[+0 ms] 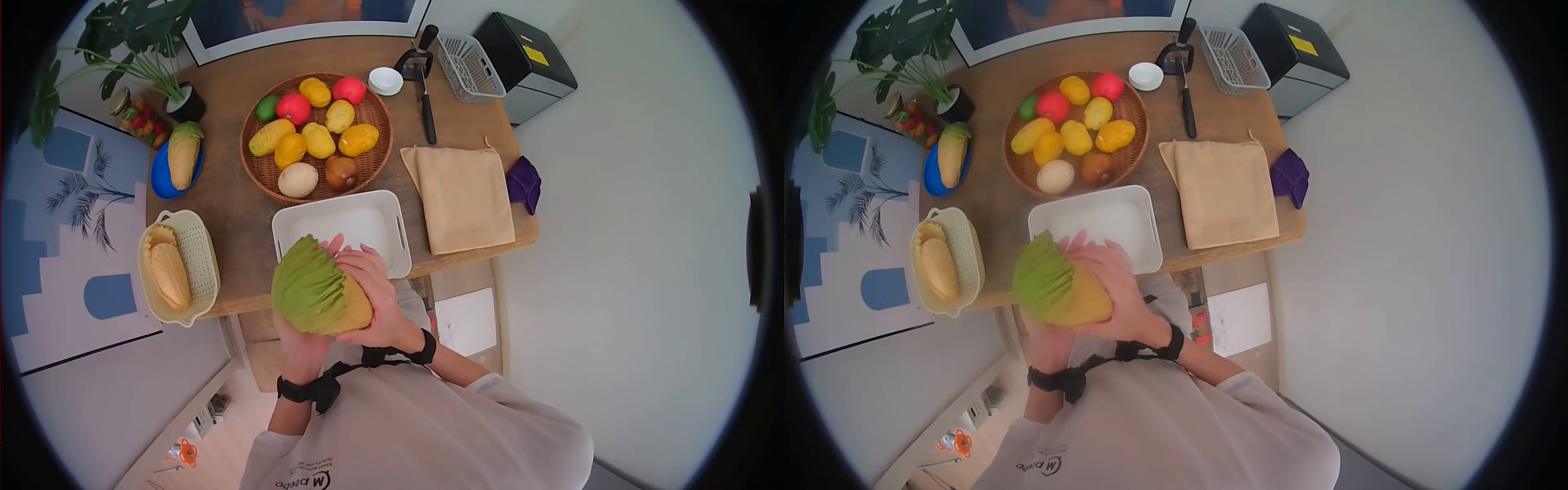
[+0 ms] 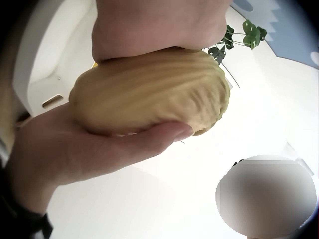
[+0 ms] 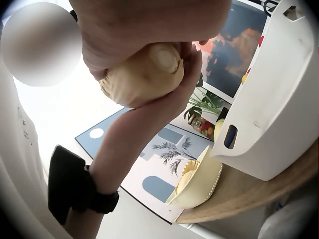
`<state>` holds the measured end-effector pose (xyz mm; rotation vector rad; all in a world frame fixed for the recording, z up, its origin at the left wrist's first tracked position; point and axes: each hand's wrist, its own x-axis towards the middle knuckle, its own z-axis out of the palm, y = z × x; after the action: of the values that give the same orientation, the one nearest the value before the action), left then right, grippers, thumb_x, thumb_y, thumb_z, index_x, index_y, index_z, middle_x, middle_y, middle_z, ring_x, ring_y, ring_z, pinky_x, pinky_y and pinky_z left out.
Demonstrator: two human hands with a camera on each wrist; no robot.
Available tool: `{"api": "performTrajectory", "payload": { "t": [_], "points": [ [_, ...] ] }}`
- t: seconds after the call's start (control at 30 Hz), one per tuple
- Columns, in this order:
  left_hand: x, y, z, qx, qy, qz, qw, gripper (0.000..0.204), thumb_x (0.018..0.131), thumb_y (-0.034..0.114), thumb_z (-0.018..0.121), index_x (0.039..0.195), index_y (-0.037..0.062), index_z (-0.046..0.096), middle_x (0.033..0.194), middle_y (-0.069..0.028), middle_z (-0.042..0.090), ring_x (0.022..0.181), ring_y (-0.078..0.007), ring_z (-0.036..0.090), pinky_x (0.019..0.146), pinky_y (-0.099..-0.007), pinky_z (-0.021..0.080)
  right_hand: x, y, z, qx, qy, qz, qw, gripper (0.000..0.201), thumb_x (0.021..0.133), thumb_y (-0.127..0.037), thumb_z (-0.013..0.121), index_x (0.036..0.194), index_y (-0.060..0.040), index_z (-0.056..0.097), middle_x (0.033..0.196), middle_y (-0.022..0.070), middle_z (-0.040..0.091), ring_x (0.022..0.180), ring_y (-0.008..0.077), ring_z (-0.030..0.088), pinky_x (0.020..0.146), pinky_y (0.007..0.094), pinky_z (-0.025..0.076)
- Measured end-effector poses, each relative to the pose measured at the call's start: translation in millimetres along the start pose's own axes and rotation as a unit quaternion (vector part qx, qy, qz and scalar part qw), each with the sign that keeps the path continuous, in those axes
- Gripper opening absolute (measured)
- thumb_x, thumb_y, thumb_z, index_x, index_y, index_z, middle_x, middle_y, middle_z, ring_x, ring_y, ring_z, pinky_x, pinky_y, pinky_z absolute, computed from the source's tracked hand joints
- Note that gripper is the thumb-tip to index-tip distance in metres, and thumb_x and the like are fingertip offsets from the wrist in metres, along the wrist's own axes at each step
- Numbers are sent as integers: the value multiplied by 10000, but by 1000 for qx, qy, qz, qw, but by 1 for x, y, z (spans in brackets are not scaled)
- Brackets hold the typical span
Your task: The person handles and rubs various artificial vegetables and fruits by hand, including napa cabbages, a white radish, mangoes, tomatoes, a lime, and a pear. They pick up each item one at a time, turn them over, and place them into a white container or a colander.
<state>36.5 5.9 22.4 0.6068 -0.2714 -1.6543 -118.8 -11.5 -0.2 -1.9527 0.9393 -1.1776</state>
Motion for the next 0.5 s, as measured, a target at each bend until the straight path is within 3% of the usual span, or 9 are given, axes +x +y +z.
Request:
{"api": "performTrajectory", "payload": {
  "t": [0.07,0.2,0.27,0.3,0.4,0.5],
  "points": [
    [0,0,-2,-7,-34,7,999,709,1147,489,260,1630,-15,388,1699,-261,398,1570,-400,389,1322,-505,278,-4,-1,-4,-1,29,18,999,921,734,-498,936,1451,-24,607,1437,167,640,1381,398,549,1255,622,264],
    [9,4,-8,-113,-15,-48,992,703,1150,483,247,1633,-9,386,1695,-252,406,1556,-394,418,1309,-505,310,-8,-6,-11,-73,-22,-8,997,989,746,-632,895,1411,40,604,1414,196,641,1373,412,564,1252,619,285],
    [5,6,2,-77,-7,-34,996,693,1154,483,257,1625,-5,397,1700,-247,402,1547,-369,434,1306,-494,317,-2,-10,-18,-72,-23,2,997,992,742,-634,898,1410,39,604,1420,196,637,1374,415,563,1250,620,290],
    [3,5,6,-59,-2,-26,998,687,1155,483,261,1620,-3,403,1702,-244,399,1542,-357,442,1304,-489,321,-3,-4,-15,-61,14,8,998,995,731,-629,905,1409,35,606,1424,190,637,1378,411,559,1249,621,290],
    [-8,-20,2,-4,159,-18,987,668,1162,478,286,1611,1,415,1693,-224,426,1526,-330,465,1302,-472,329,-2,10,-1,-44,90,16,995,999,706,-614,921,1409,26,612,1432,176,637,1389,405,551,1246,620,290],
    [-17,-43,-32,45,117,22,992,654,1166,482,322,1626,25,406,1677,-196,456,1526,-325,467,1297,-464,338,3,-3,7,-59,85,2,995,989,706,-601,923,1410,22,616,1434,173,637,1395,412,545,1245,608,294]
  ]
}}
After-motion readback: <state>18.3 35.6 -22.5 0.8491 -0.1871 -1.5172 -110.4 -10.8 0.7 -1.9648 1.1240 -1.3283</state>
